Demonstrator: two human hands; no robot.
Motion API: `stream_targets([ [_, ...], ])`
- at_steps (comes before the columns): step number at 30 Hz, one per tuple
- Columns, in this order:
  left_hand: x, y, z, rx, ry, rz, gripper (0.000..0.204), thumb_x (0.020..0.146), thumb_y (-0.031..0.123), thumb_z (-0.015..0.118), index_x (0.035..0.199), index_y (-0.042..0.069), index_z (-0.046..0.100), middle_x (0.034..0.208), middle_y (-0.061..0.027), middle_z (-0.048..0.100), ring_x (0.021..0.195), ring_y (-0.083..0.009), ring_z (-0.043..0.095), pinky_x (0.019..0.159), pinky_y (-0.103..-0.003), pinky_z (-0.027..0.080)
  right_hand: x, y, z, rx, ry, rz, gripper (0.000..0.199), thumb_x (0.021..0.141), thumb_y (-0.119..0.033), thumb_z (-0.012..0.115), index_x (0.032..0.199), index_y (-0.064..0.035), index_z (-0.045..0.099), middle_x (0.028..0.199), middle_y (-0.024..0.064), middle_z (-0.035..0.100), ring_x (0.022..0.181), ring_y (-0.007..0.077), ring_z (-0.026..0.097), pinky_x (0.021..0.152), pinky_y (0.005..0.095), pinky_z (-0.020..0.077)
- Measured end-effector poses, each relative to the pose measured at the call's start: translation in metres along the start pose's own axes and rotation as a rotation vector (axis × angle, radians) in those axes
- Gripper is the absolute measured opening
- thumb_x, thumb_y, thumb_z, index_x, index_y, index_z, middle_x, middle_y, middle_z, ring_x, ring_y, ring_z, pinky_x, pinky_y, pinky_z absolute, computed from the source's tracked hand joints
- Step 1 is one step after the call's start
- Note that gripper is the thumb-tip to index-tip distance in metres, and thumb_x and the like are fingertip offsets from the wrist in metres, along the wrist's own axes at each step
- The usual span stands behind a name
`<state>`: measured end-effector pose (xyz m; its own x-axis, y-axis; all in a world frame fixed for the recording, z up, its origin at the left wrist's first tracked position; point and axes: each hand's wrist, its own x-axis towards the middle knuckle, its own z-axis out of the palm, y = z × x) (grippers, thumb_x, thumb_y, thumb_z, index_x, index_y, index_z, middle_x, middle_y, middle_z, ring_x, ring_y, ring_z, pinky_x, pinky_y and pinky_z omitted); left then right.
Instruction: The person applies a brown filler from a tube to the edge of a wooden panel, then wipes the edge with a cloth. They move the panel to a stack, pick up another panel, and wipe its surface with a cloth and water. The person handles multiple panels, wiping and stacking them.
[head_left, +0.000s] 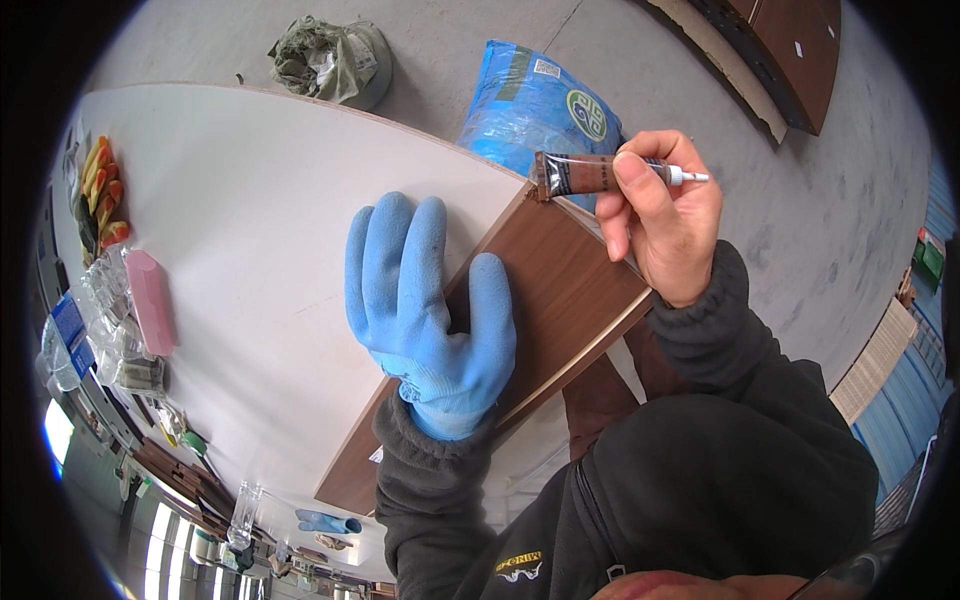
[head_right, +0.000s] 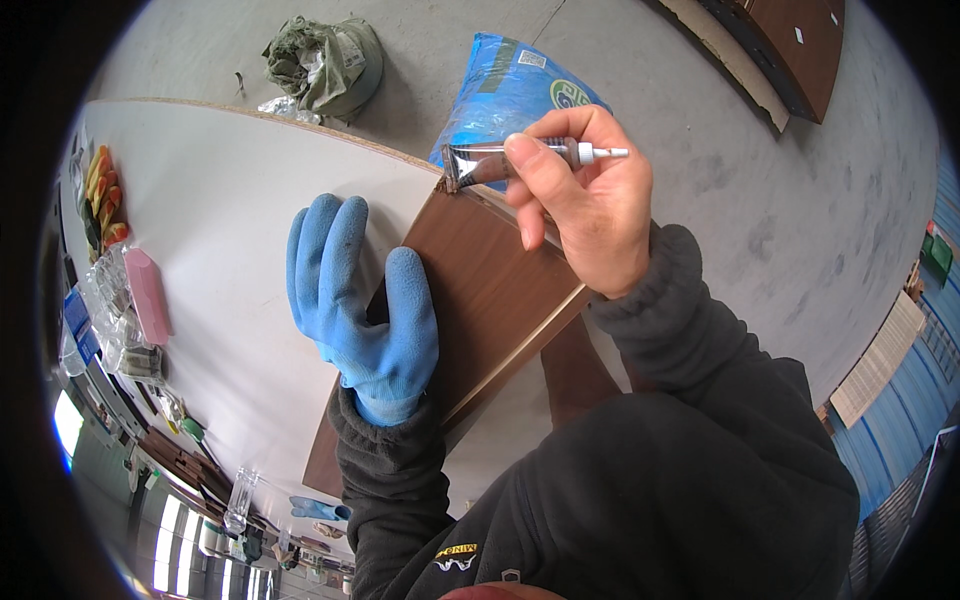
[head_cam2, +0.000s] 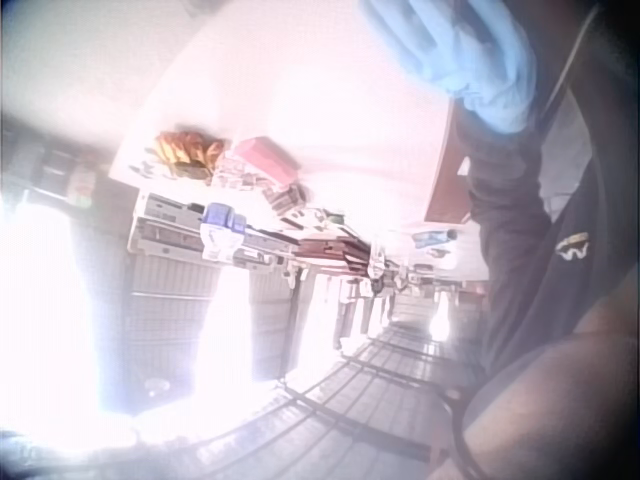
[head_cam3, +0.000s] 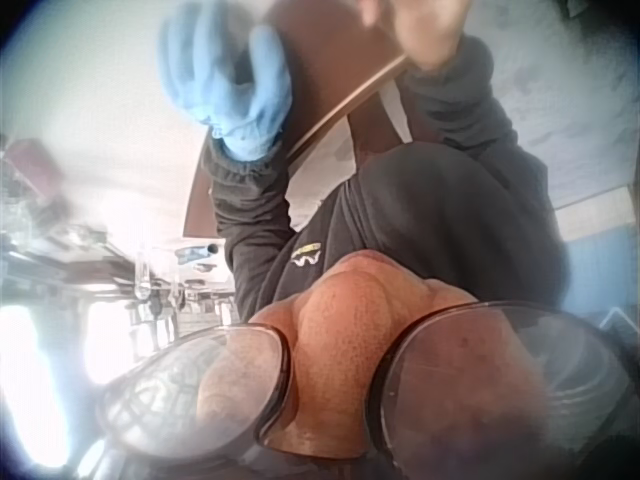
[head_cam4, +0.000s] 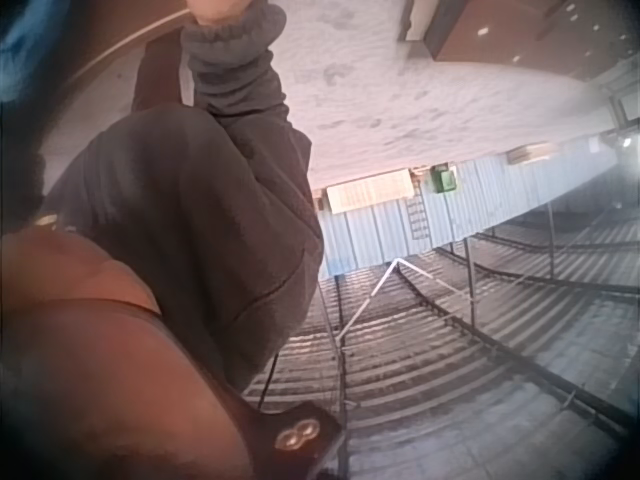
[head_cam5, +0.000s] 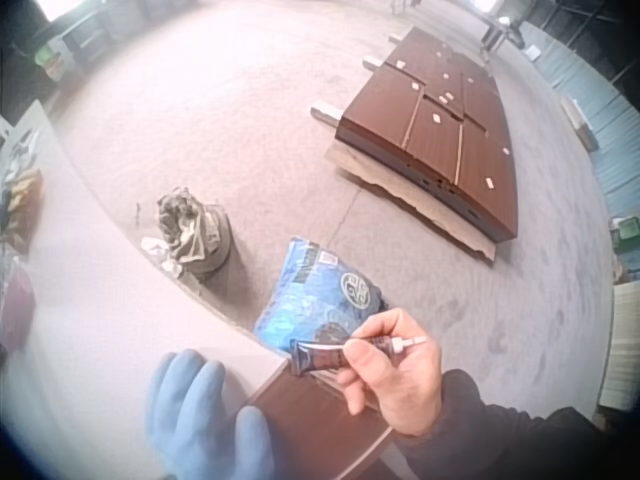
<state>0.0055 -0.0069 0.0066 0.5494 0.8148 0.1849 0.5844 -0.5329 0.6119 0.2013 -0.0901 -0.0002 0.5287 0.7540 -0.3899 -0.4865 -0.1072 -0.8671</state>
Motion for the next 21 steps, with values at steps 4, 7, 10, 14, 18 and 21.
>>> stream_targets([
  [4, 0.0002, -0.0003, 0.0000, -0.017, 0.001, 0.004, 0.048, 0.085, 0.006, 0.074, 0.132, -0.001, 0.067, 0.140, -0.0233, 0.062, 0.136, -0.0415, 0.055, 0.115, -0.050, 0.041, 0.0000, 0.0002, -0.0004, -0.023, 0.019, 0.014, 0.023, 0.101, -0.015, 0.070, 0.109, 0.0013, 0.056, 0.079, 0.0109, 0.069, 0.053, 0.0100, 0.058, 0.052, 0.0251, 0.0499],
  [7, 0.0007, -0.0007, -0.0003, -0.008, -0.001, 0.011, 0.048, 0.085, 0.006, 0.074, 0.132, -0.001, 0.067, 0.139, -0.0233, 0.062, 0.136, -0.0414, 0.055, 0.115, -0.050, 0.041, 0.0009, 0.0011, 0.0008, -0.039, 0.044, 0.002, 0.022, 0.103, -0.017, 0.068, 0.109, 0.0005, 0.056, 0.077, 0.0109, 0.068, 0.050, 0.0103, 0.056, 0.049, 0.0251, 0.0470],
  [10, 0.0014, -0.0002, -0.0003, -0.018, 0.003, 0.015, 0.048, 0.085, 0.006, 0.074, 0.132, -0.001, 0.067, 0.139, -0.0231, 0.062, 0.136, -0.0413, 0.055, 0.115, -0.050, 0.041, 0.0021, 0.0018, 0.0021, -0.081, 0.076, -0.018, 0.020, 0.105, -0.020, 0.064, 0.110, -0.0015, 0.056, 0.075, 0.0104, 0.066, 0.046, 0.0108, 0.052, 0.044, 0.0253, 0.0419],
  [14, 0.0014, 0.0012, -0.0001, 0.004, 0.017, 0.011, 0.047, 0.085, 0.005, 0.074, 0.131, -0.001, 0.068, 0.138, -0.0229, 0.063, 0.135, -0.0409, 0.055, 0.115, -0.049, 0.041, 0.0024, 0.0005, 0.0013, -0.039, 0.068, 0.025, 0.023, 0.102, -0.018, 0.068, 0.109, 0.0005, 0.056, 0.077, 0.0116, 0.068, 0.049, 0.0107, 0.055, 0.048, 0.0256, 0.0464],
  [18, 0.0009, 0.0003, -0.0003, -0.006, 0.025, 0.019, 0.045, 0.084, 0.005, 0.074, 0.129, -0.001, 0.069, 0.136, -0.0229, 0.064, 0.133, -0.0407, 0.057, 0.114, -0.049, 0.042, 0.0026, 0.0005, -0.0013, 0.001, 0.070, 0.023, 0.024, 0.101, -0.018, 0.070, 0.107, 0.0016, 0.057, 0.077, 0.0129, 0.069, 0.050, 0.0116, 0.057, 0.050, 0.0261, 0.0485],
  [21, 0.0014, -0.0005, 0.0004, 0.026, 0.051, 0.053, 0.048, 0.082, 0.007, 0.075, 0.129, -0.001, 0.068, 0.131, -0.0251, 0.065, 0.126, -0.0466, 0.059, 0.108, -0.053, 0.046, 0.0044, 0.0036, -0.0026, 0.074, 0.066, -0.038, 0.023, 0.102, -0.018, 0.070, 0.107, 0.0013, 0.057, 0.078, 0.0129, 0.068, 0.051, 0.0126, 0.057, 0.050, 0.0270, 0.0483],
])
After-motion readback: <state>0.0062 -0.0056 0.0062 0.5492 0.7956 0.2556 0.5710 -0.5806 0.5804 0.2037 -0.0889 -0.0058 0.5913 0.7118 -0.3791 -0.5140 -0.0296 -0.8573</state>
